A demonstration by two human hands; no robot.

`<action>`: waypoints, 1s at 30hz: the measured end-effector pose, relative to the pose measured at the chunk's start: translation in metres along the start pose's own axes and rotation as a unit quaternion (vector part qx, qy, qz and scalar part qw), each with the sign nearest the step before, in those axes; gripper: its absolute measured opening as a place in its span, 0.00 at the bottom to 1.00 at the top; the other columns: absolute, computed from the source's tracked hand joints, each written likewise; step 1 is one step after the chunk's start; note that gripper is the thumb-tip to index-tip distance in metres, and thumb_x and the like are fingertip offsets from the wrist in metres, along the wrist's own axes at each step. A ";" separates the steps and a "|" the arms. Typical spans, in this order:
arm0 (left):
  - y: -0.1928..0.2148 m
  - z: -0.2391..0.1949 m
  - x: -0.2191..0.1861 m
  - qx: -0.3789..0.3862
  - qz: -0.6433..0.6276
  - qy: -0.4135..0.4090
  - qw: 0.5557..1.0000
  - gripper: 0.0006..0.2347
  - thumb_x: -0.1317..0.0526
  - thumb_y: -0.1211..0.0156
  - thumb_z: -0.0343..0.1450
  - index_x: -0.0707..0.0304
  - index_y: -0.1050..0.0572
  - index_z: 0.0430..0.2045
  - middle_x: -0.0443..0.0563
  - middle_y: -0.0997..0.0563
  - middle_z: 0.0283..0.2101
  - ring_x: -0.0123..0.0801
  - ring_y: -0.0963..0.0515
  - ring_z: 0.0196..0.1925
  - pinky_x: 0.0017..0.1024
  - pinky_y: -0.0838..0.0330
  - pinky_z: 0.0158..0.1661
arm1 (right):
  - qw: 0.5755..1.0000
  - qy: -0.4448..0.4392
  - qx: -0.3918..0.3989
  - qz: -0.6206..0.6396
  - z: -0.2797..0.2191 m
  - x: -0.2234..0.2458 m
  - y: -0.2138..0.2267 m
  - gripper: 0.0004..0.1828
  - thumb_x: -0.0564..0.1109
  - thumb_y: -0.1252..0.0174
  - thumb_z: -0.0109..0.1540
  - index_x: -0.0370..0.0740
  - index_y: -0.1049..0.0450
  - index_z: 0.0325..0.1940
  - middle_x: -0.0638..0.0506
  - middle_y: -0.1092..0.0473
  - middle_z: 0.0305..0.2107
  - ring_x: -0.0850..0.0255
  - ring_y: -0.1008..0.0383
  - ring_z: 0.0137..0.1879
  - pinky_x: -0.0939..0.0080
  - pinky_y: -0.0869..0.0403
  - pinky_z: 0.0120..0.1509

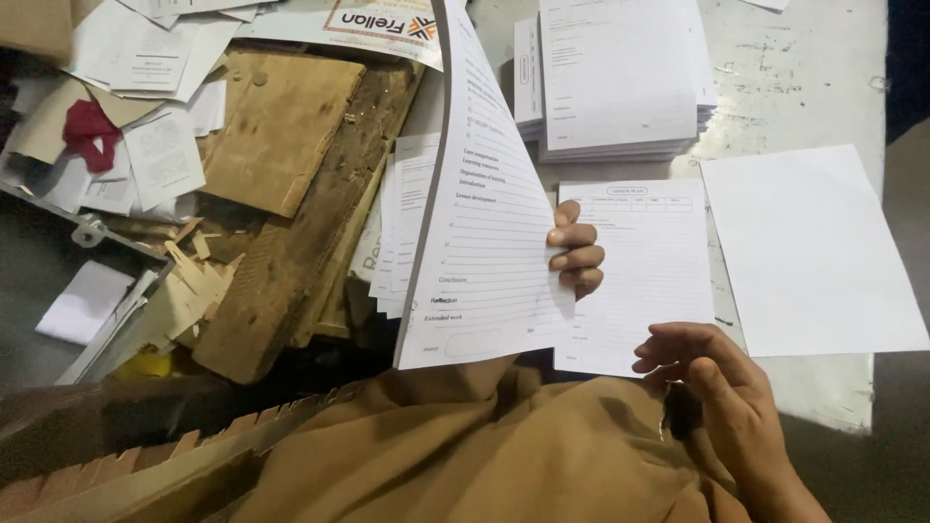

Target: The person is flipping through stacks of printed sheets, aligning them, and stacking them on a table.

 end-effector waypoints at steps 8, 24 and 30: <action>0.012 -0.001 0.002 0.005 -0.048 0.003 0.999 0.10 0.62 0.63 0.74 0.59 0.28 0.34 0.41 0.27 0.30 0.26 0.34 0.30 0.25 0.41 0.37 | 1.000 -0.005 0.002 -0.007 0.001 -0.003 0.001 0.29 0.57 0.52 0.60 0.28 0.28 0.50 0.36 0.25 0.34 0.48 0.22 0.40 0.54 0.24 0.44; -0.035 0.007 0.015 0.042 -0.059 0.032 0.997 0.07 0.63 0.58 0.72 0.59 0.29 0.32 0.39 0.27 0.27 0.23 0.34 0.27 0.21 0.42 0.34 | 1.000 -0.029 -0.001 0.000 0.000 -0.010 -0.001 0.28 0.57 0.52 0.60 0.28 0.28 0.49 0.37 0.25 0.35 0.50 0.23 0.41 0.56 0.25 0.45; -0.033 0.006 0.016 0.038 -0.063 0.032 0.997 0.06 0.64 0.58 0.71 0.59 0.29 0.31 0.39 0.27 0.27 0.23 0.35 0.27 0.22 0.43 0.34 | 0.999 -0.026 0.001 0.025 0.000 -0.012 -0.003 0.31 0.59 0.51 0.59 0.26 0.28 0.48 0.36 0.26 0.34 0.49 0.24 0.40 0.54 0.25 0.46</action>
Point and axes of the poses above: each hand's wrist, its own z-axis towards the middle knuckle, its own y-axis out of the back of the hand, x = y × z, the point moved 7 cm from there along z, towards the middle knuckle
